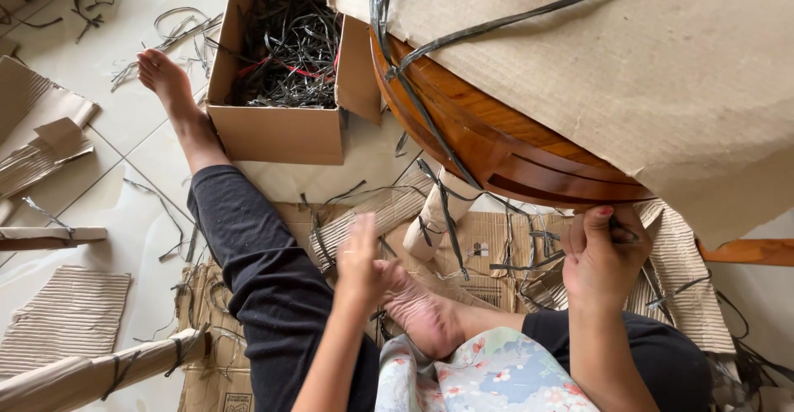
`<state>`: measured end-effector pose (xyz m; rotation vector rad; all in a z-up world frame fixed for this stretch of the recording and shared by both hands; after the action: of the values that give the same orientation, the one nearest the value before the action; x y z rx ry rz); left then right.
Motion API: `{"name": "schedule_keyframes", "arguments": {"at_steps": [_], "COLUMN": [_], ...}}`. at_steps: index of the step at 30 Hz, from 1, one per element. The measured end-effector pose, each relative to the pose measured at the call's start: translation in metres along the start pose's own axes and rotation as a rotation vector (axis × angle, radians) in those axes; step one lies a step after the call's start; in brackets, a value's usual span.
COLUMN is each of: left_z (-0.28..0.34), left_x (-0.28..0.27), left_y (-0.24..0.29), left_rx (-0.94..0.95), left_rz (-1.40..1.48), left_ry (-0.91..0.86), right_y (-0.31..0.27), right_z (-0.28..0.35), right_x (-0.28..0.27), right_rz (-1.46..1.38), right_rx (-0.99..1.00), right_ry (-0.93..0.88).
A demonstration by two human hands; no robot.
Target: Wrapping wooden chair legs with protective cardboard and securing them with ties
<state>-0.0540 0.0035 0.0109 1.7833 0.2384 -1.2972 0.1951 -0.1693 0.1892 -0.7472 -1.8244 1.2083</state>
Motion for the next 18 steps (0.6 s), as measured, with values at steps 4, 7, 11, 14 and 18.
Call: {"name": "schedule_keyframes", "arguments": {"at_steps": [4,7,11,14,18], "left_z": [0.004,0.011,0.027,0.042,0.053], "left_x": [-0.026,-0.018,-0.023,-0.022,-0.012], "left_y": [0.086,0.106,0.137,0.163,0.192], "left_rx": [0.094,0.278,0.319,0.397,0.668], "left_rz": [0.307,0.374,0.341,0.333,0.383], "left_ry": [-0.119,-0.072,-0.011,0.041,0.087], "right_y": [-0.006,-0.003,0.007,-0.018,-0.040], "right_z": [0.001,0.002,-0.003,-0.012,-0.029], "right_x": [0.007,0.003,-0.019,-0.036,-0.075], "right_rz": [0.016,0.034,0.041,0.297,0.852], "right_rx": [0.003,0.018,0.023,0.051,0.217], "right_ry": [0.007,0.023,-0.035,-0.292,-0.469]}}
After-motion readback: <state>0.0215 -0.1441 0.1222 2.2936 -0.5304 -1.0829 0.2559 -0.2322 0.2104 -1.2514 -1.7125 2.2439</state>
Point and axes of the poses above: each hand's wrist, its own z-axis away from the middle knuckle, its own x-axis out of the palm, y = z × x, the point moved 2 cm from there along -z, towards the middle knuckle, and after that the axes turned 2 degrees about x, right-handed, at the moved point
